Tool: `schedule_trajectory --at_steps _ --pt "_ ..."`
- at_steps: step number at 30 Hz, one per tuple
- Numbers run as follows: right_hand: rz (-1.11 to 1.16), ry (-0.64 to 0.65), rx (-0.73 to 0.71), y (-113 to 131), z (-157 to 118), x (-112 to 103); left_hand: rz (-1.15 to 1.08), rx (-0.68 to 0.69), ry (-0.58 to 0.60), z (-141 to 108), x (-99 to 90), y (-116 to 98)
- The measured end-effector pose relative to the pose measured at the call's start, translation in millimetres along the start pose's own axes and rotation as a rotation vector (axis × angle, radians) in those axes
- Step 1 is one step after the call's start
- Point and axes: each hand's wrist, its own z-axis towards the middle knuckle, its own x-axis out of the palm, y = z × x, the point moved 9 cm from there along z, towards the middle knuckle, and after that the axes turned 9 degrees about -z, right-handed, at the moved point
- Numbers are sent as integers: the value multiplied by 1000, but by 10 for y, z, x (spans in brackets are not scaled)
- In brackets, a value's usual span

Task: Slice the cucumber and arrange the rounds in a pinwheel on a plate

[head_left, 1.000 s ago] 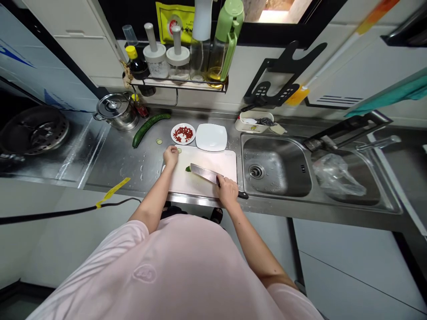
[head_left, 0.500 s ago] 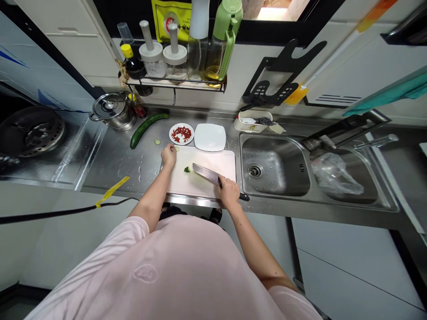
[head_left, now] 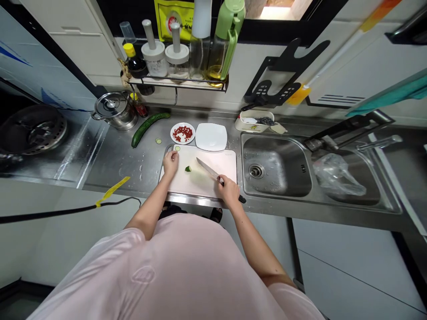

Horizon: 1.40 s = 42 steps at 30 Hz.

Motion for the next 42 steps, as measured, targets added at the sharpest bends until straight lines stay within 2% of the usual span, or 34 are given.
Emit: schedule_trajectory --at_steps 5,9,14,26,42 --pt "50 41 19 38 17 51 -61 130 182 -505 39 -163" --pt "36 78 -2 132 26 92 -47 221 279 -685 96 -255" --pt "30 112 -60 306 19 114 -51 252 321 -706 199 -281" --pt "-153 172 -268 752 -95 96 -54 216 279 -748 297 -289" --pt "-201 153 -325 866 -145 133 -21 219 282 -744 323 -259"
